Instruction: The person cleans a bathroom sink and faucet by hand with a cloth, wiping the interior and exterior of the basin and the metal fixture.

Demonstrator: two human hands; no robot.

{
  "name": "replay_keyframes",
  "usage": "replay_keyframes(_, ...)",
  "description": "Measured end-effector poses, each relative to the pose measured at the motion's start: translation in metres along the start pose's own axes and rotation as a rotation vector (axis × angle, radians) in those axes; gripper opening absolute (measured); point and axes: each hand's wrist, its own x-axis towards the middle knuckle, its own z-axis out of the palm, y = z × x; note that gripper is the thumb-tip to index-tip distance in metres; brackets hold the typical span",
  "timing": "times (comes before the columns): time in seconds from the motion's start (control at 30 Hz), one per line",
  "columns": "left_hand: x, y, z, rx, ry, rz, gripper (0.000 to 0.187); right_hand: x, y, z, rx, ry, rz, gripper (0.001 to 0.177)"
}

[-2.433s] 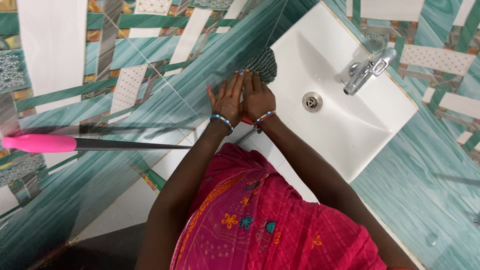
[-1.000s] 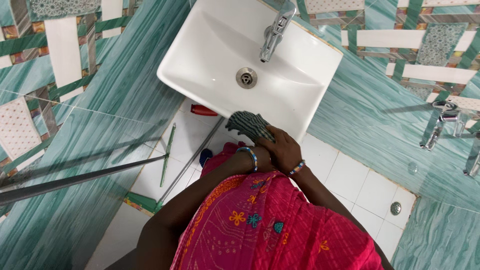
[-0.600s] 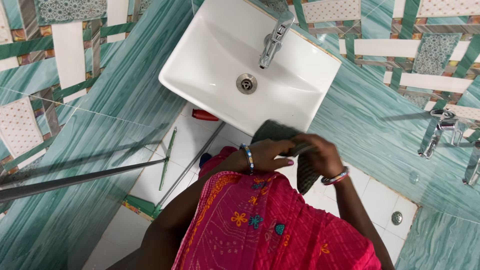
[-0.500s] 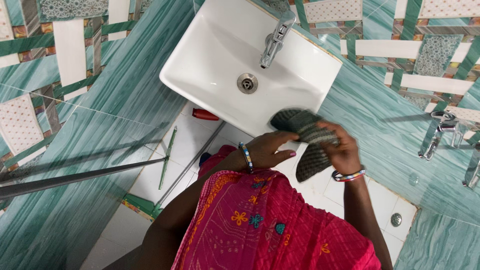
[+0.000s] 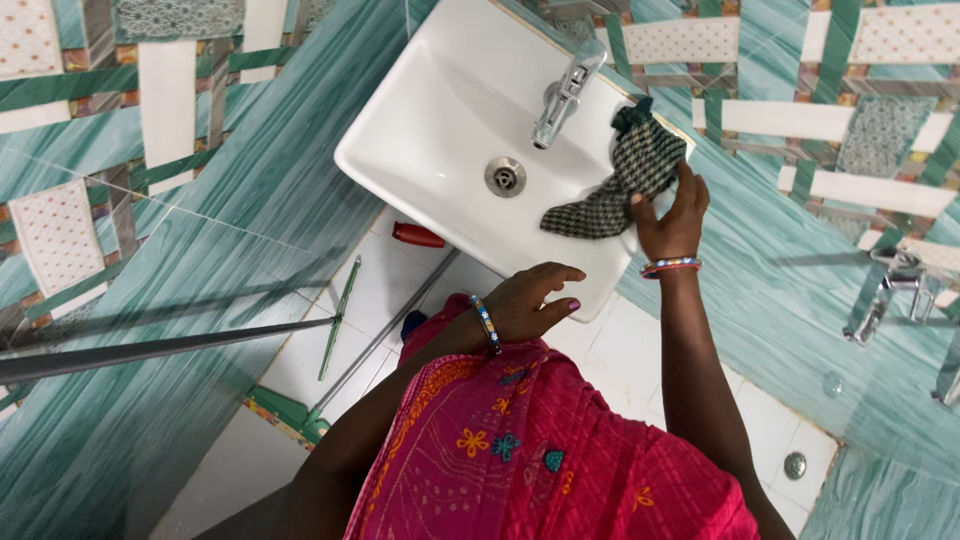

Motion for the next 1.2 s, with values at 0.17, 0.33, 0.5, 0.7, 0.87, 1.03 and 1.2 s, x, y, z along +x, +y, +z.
replay_keyframes(0.17, -0.002, -0.007, -0.001, 0.042, 0.045, 0.044, 0.046, 0.005, -0.03, 0.009, -0.13, -0.048, 0.104, 0.097)
replay_keyframes(0.33, -0.001, -0.011, -0.002, -0.009, 0.03, -0.012, 0.049, 0.018, -0.023, 0.031, -0.277, -0.15, 0.004, 0.077)
replay_keyframes(0.5, -0.002, -0.018, -0.005, 0.065, 0.043, -0.043, 0.048, 0.029, -0.002, 0.065, -0.277, -0.14, 0.107, 0.069)
replay_keyframes(0.7, -0.007, -0.02, -0.009, 0.066, 0.072, -0.044, 0.049, 0.071, -0.007, 0.11, -0.376, -0.157, 0.176, 0.072)
replay_keyframes(0.87, -0.007, -0.012, -0.009, 0.047, 0.07, -0.083, 0.048, 0.081, -0.038, 0.129, -0.376, -0.132, -0.016, 0.08)
replay_keyframes(1.03, -0.003, -0.01, -0.002, 0.014, 0.018, -0.107, 0.049, 0.07, -0.058, 0.11, -0.442, -0.261, -0.093, 0.085)
replay_keyframes(1.2, 0.008, -0.016, 0.005, -0.001, -0.04, -0.091, 0.049, 0.055, -0.06, 0.064, -0.547, -0.334, -0.031, 0.089)
